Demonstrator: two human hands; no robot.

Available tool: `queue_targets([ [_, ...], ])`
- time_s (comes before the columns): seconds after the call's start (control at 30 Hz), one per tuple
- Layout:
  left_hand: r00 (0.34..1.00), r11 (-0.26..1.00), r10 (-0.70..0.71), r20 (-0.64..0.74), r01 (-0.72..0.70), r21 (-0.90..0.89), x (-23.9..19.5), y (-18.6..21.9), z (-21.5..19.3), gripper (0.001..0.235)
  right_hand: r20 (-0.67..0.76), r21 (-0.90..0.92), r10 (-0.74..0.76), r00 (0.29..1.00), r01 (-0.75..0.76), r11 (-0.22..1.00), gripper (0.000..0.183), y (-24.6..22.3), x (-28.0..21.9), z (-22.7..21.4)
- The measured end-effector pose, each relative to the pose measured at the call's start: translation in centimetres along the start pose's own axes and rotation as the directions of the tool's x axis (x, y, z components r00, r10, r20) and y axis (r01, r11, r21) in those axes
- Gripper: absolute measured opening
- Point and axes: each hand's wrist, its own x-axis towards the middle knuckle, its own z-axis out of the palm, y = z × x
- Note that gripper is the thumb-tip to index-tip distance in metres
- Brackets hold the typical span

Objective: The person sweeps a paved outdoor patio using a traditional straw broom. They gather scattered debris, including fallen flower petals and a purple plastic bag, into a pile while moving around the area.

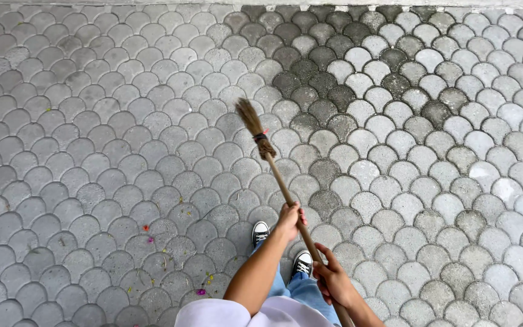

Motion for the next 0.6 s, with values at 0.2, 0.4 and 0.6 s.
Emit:
queue_targets([
  [0.2, 0.934, 0.957, -0.218, 0.282, 0.148, 0.251, 5.1, -9.7, 9.7, 0.006, -0.381, 0.141, 0.097, 0.919, -0.046, 0.989, 0.07, -0.5, -1.6, -4.8],
  [0.4, 0.963, 0.941, -0.265, -0.042, 0.267, 0.207, 8.5, -5.8, 4.9, 0.007, -0.324, -0.163, 0.206, 0.923, -0.269, 0.949, 0.076, -4.5, 5.2, 0.2],
  [0.6, 0.996, 0.999, 0.043, 0.076, -0.041, -0.027, 10.2, 0.6, -7.8, 0.005, -0.085, -0.372, 0.112, 0.99, -0.136, 0.918, 0.069, -3.7, 8.4, 5.3],
])
